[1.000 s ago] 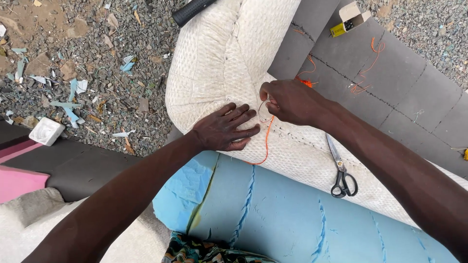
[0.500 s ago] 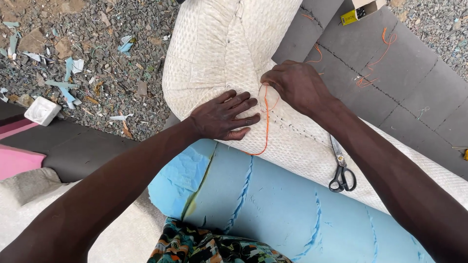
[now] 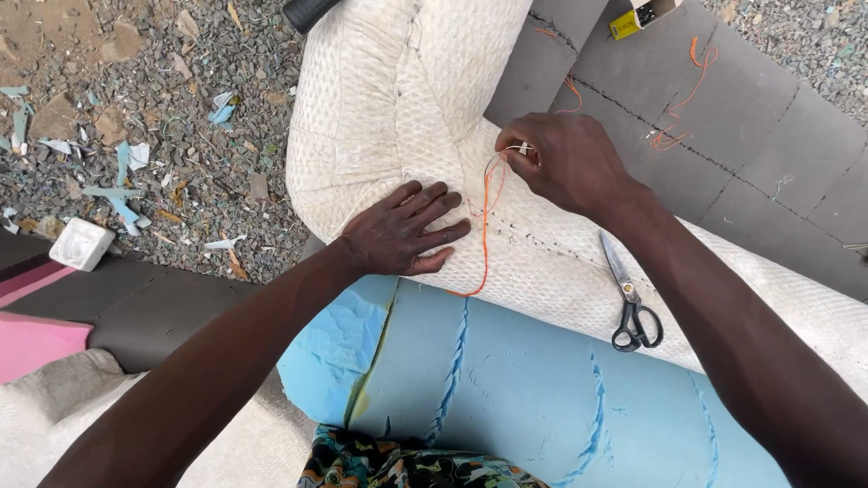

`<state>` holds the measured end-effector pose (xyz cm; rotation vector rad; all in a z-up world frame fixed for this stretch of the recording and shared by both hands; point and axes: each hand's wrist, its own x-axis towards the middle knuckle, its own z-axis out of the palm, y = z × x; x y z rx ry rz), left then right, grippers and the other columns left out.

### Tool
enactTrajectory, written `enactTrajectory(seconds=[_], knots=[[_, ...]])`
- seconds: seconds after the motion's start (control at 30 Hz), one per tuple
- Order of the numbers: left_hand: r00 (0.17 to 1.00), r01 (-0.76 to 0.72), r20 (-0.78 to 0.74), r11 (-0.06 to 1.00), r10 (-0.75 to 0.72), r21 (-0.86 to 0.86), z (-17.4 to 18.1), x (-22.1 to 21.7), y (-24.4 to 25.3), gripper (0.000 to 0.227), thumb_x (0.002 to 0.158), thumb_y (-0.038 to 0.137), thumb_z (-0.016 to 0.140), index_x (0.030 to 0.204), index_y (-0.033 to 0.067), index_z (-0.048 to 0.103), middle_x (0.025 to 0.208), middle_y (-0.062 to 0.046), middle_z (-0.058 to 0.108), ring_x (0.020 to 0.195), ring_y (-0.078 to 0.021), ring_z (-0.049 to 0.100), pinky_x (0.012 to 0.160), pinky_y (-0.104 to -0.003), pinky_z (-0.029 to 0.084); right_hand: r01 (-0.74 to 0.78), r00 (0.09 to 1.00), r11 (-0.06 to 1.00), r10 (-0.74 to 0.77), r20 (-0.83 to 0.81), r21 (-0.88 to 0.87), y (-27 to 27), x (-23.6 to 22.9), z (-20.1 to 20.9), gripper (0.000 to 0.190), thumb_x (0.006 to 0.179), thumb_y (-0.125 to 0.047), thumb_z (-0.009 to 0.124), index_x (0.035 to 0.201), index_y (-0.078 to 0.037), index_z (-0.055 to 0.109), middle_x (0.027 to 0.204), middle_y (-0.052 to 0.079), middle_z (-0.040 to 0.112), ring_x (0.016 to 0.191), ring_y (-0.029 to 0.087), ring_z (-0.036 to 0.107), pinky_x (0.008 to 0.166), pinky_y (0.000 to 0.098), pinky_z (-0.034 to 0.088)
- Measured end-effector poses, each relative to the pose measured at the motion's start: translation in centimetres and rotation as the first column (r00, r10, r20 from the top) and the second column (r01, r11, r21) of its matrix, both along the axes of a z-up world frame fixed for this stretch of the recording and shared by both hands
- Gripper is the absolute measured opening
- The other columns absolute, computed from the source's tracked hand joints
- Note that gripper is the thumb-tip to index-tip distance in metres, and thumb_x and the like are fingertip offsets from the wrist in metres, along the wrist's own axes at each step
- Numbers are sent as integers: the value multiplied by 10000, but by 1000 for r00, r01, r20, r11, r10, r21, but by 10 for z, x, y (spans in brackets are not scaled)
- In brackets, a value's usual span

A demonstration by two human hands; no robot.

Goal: Hand-sewing orange thread through white padding to secure it to a furniture frame.

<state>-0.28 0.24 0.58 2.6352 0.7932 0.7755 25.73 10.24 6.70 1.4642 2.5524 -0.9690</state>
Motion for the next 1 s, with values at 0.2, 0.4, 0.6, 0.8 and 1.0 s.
enactTrajectory(seconds=[0.2, 0.4, 0.6, 0.8, 1.0], knots=[[996, -15, -83, 1000, 15, 11, -13, 5, -8, 368, 989, 428, 537, 1290, 247, 649, 1223, -104, 600, 1189, -316, 627, 947, -429, 505, 623, 576, 678, -735, -358, -390, -40, 41, 20, 149, 967, -166, 651, 1101, -117, 695, 667, 27, 681, 722, 121, 681, 656, 257, 544], [991, -34, -124, 996, 44, 78, -22, 5, -7, 372, 950, 482, 580, 1253, 302, 697, 1206, -69, 640, 1187, -290, 636, 966, -423, 493, 811, -36, 219, -907, -420, -542, -78, 114, 26, 129, 973, -178, 650, 1053, -77, 660, 722, 63, 630, 835, 201, 773, 515, 216, 520], [986, -49, -150, 992, 66, 117, -27, 0, -11, 391, 935, 498, 579, 1274, 345, 699, 1216, -60, 648, 1216, -282, 640, 997, -418, 490, 766, 77, 350, -882, -465, -539, -95, 88, 4, 143, 965, -117, 665, 1079, -37, 696, 671, 32, 535, 597, 89, 597, 478, 207, 401], [993, -61, -93, 991, 72, 118, -15, 9, -5, 391, 978, 448, 523, 1324, 320, 652, 1194, -87, 616, 1149, -295, 643, 919, -417, 514, 544, 522, 692, -721, -455, -473, -52, 36, 4, 150, 1083, -162, 543, 1195, -112, 628, 764, 55, 637, 724, 139, 600, 653, 313, 474], [998, -39, -42, 998, 42, 54, -8, 8, -5, 358, 1004, 385, 486, 1312, 267, 625, 1238, -121, 590, 1177, -320, 635, 944, -426, 516, 355, 759, 847, -508, -407, -395, -37, 5, -13, 175, 1076, -94, 538, 1185, -63, 671, 587, 99, 548, 578, 191, 505, 597, 345, 442]])
